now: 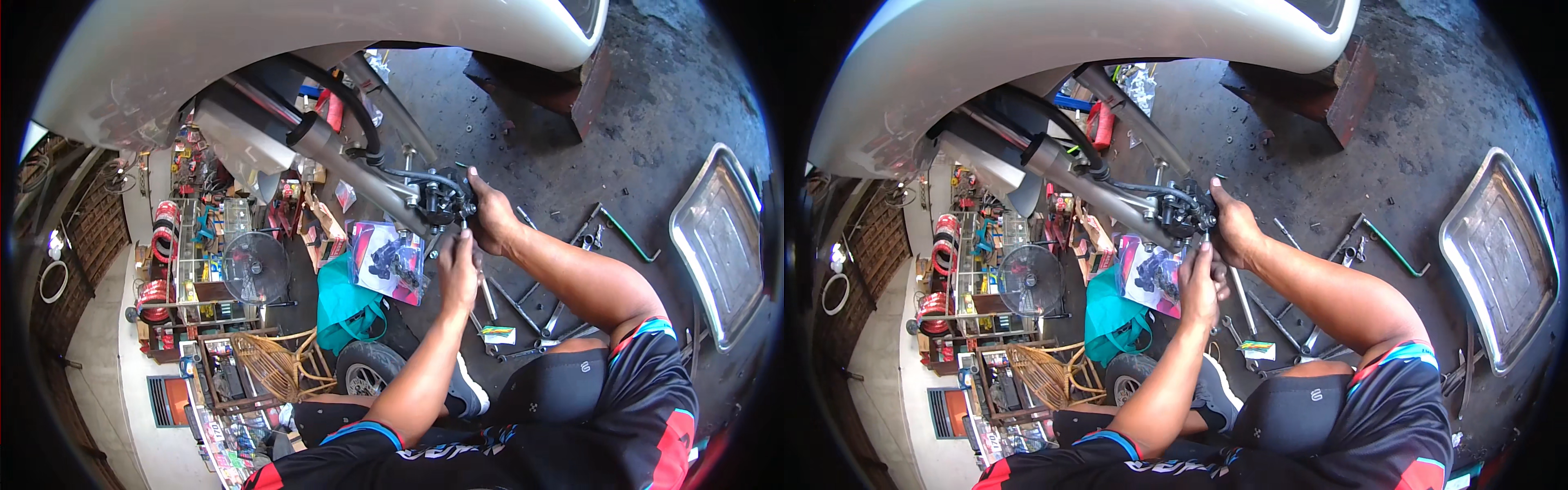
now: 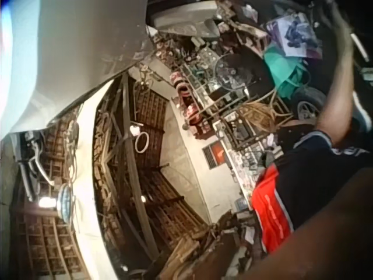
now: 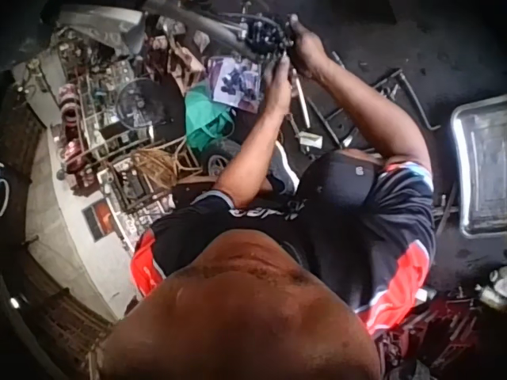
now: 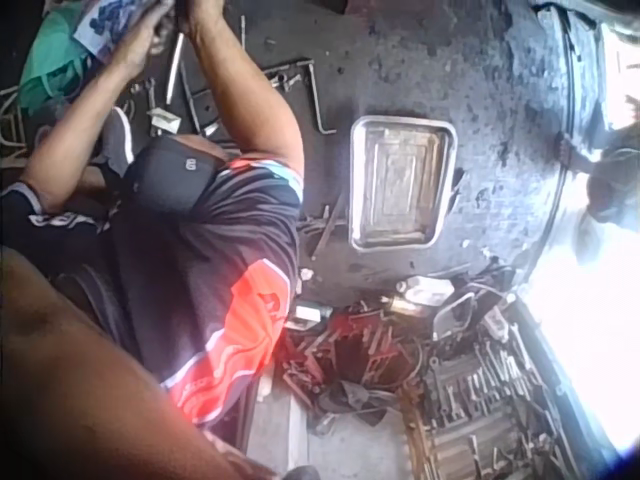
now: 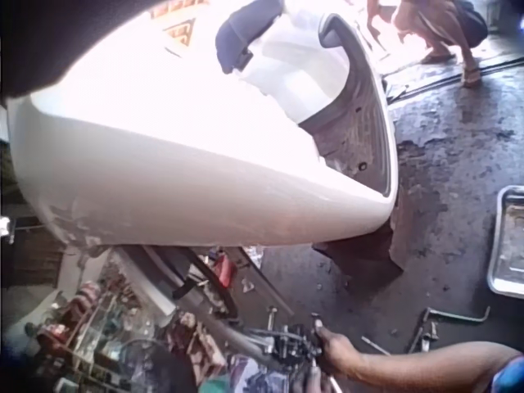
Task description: Repairing and reassembling a motorcycle front brake caliper and pads.
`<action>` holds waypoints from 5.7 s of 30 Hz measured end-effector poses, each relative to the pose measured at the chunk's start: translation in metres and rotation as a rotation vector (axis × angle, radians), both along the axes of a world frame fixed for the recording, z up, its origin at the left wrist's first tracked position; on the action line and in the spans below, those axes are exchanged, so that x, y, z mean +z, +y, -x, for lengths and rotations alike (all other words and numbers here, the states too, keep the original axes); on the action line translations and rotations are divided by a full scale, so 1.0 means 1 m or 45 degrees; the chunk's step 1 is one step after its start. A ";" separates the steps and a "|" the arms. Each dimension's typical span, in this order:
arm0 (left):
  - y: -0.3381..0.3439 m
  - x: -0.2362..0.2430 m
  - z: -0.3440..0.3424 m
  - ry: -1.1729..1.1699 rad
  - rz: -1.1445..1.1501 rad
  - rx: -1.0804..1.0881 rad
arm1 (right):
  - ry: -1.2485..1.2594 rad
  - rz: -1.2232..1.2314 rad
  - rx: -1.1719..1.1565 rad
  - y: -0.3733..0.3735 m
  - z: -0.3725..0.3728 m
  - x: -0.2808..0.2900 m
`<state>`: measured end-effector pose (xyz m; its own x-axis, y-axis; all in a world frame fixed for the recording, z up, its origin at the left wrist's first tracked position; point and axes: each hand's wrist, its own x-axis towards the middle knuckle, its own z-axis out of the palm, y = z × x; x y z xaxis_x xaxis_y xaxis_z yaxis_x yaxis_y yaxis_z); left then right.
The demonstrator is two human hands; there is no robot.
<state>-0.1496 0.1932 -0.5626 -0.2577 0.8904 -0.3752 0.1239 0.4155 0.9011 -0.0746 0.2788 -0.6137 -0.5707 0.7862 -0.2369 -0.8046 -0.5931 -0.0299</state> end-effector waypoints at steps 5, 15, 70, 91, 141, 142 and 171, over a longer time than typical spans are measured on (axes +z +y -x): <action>0.020 -0.004 0.007 1.102 -0.381 -0.251 | -0.022 0.004 -0.028 -0.001 -0.006 0.004; 0.007 -0.005 0.004 -0.668 0.135 0.152 | -0.081 -0.026 -0.015 -0.005 0.001 -0.009; -0.034 -0.012 0.036 -0.525 -0.231 0.231 | 0.223 -0.205 -0.203 -0.022 0.016 -0.025; -0.053 -0.027 0.045 -0.376 -0.158 0.249 | -0.077 -0.323 -0.143 -0.013 0.026 -0.035; -0.031 -0.031 0.095 -0.474 -0.315 0.672 | -0.132 -0.295 -0.379 -0.016 0.034 -0.046; -0.031 -0.031 0.096 -0.472 -0.318 0.673 | -0.185 -0.281 -0.375 -0.018 0.034 -0.045; -0.051 -0.042 0.102 -0.445 -0.234 0.712 | -1.083 -0.753 -0.532 -0.006 0.049 -0.080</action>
